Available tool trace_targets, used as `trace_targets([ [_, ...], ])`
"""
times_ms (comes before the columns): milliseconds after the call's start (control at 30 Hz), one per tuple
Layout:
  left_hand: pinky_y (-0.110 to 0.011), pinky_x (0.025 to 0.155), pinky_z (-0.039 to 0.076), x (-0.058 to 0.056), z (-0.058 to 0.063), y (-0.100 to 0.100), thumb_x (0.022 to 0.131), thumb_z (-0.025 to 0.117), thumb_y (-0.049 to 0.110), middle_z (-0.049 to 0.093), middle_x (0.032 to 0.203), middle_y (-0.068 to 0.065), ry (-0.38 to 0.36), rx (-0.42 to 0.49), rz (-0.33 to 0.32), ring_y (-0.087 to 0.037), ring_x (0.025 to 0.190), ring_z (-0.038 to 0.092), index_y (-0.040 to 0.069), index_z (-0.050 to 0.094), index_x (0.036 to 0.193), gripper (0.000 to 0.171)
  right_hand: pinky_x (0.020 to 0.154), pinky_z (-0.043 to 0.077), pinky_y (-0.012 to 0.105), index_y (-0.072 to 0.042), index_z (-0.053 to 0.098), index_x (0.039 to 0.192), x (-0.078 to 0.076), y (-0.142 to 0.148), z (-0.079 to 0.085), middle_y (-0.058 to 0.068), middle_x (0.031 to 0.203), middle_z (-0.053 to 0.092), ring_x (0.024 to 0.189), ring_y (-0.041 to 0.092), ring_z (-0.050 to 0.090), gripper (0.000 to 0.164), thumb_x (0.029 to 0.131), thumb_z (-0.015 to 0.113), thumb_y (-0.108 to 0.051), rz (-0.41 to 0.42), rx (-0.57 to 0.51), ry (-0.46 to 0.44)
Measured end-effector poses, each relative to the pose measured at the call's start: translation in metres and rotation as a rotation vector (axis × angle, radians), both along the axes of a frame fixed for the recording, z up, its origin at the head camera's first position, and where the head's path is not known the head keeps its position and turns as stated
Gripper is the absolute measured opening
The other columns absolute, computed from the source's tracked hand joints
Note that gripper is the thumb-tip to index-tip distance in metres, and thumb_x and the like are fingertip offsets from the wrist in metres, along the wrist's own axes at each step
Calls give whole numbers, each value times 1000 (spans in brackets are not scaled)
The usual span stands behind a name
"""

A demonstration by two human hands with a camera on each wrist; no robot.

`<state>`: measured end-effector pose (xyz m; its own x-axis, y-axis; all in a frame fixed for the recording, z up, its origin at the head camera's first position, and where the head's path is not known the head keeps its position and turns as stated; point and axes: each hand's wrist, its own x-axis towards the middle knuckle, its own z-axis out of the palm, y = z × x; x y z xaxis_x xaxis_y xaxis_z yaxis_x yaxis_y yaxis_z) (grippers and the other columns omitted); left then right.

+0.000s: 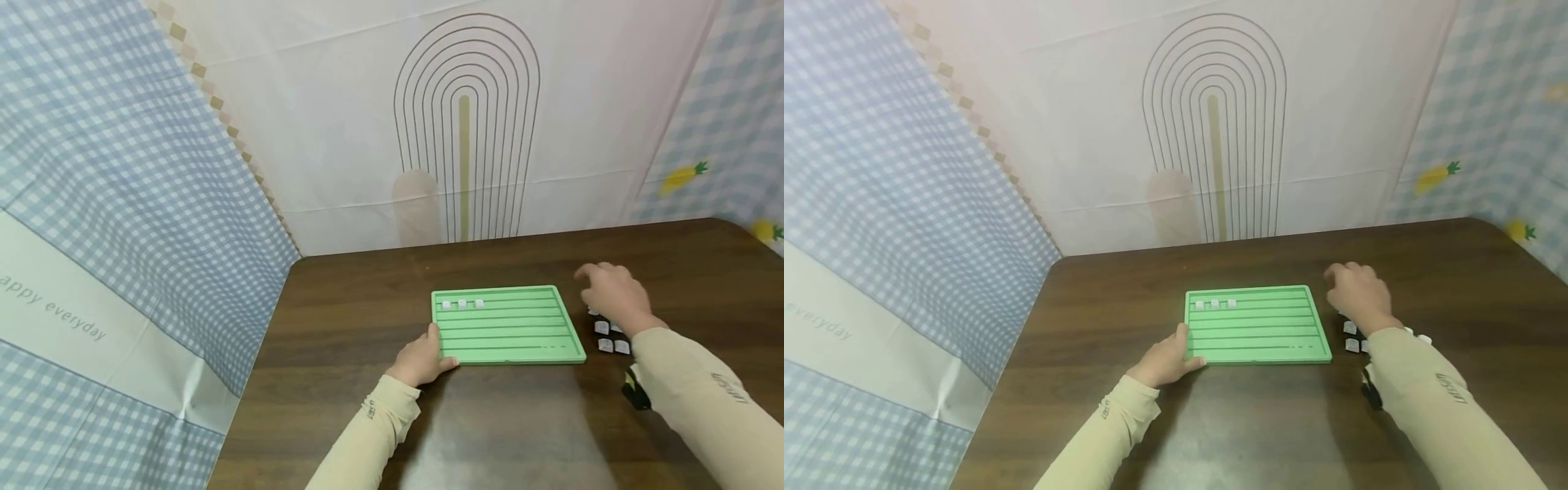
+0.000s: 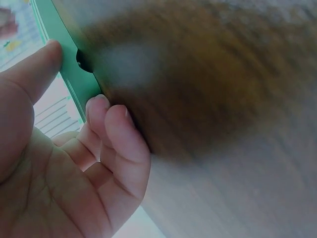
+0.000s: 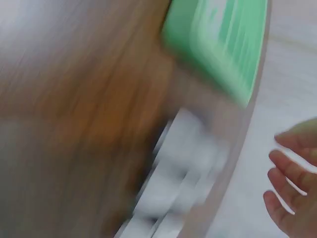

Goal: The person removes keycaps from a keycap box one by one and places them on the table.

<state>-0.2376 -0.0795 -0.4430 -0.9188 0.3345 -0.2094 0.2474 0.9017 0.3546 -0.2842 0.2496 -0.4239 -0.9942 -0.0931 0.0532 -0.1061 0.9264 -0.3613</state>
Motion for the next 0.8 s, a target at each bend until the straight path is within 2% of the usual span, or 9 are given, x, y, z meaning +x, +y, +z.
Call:
trace_targets([
  [100,-41,76,52,-1,0,3,87,58,41,59,121,-20,-5,-9,6,-32,93,62,-2,25,137,73,62,48,53,-1,58,115,-7,-33,1,31,119,53,103,49,47,33,84,54,-9,84,1,22],
  [167,-41,76,52,-1,-1,6,87,57,42,60,121,-20,-1,-17,4,-32,94,62,-2,27,135,72,74,47,61,-2,60,113,-11,-55,-3,28,118,56,108,48,46,31,85,57,-12,142,-6,24],
  [233,-40,75,53,0,-3,9,87,57,43,60,119,-19,3,-27,-1,-31,93,62,-1,28,134,71,81,44,64,-3,60,113,-13,-76,-8,26,117,58,109,47,46,30,85,60,-15,201,-24,11],
  [333,-39,70,53,1,-4,13,86,58,44,62,115,-19,17,-36,-13,-30,88,63,-1,31,131,69,80,47,58,-2,61,113,-15,-100,-17,23,112,62,104,42,52,30,86,61,-16,253,-31,11],
  [467,-38,66,53,2,-5,16,86,59,44,64,109,-18,37,-38,-24,-30,83,64,-1,33,128,67,76,50,53,-1,62,110,-18,-120,-25,21,108,63,98,38,55,26,86,59,-11,240,0,38],
  [633,-38,64,52,-1,-4,14,86,59,44,64,104,-17,57,-25,-24,-30,80,64,-1,34,125,64,73,52,50,2,63,103,-23,-131,-24,21,103,63,94,36,56,21,85,54,-3,206,23,73],
  [800,-39,66,53,-4,-3,10,86,58,44,63,107,-18,59,-24,-24,-31,82,63,-1,33,126,65,72,52,49,-1,63,104,-25,-135,-18,20,104,62,94,36,56,20,86,55,-5,199,17,37],
])
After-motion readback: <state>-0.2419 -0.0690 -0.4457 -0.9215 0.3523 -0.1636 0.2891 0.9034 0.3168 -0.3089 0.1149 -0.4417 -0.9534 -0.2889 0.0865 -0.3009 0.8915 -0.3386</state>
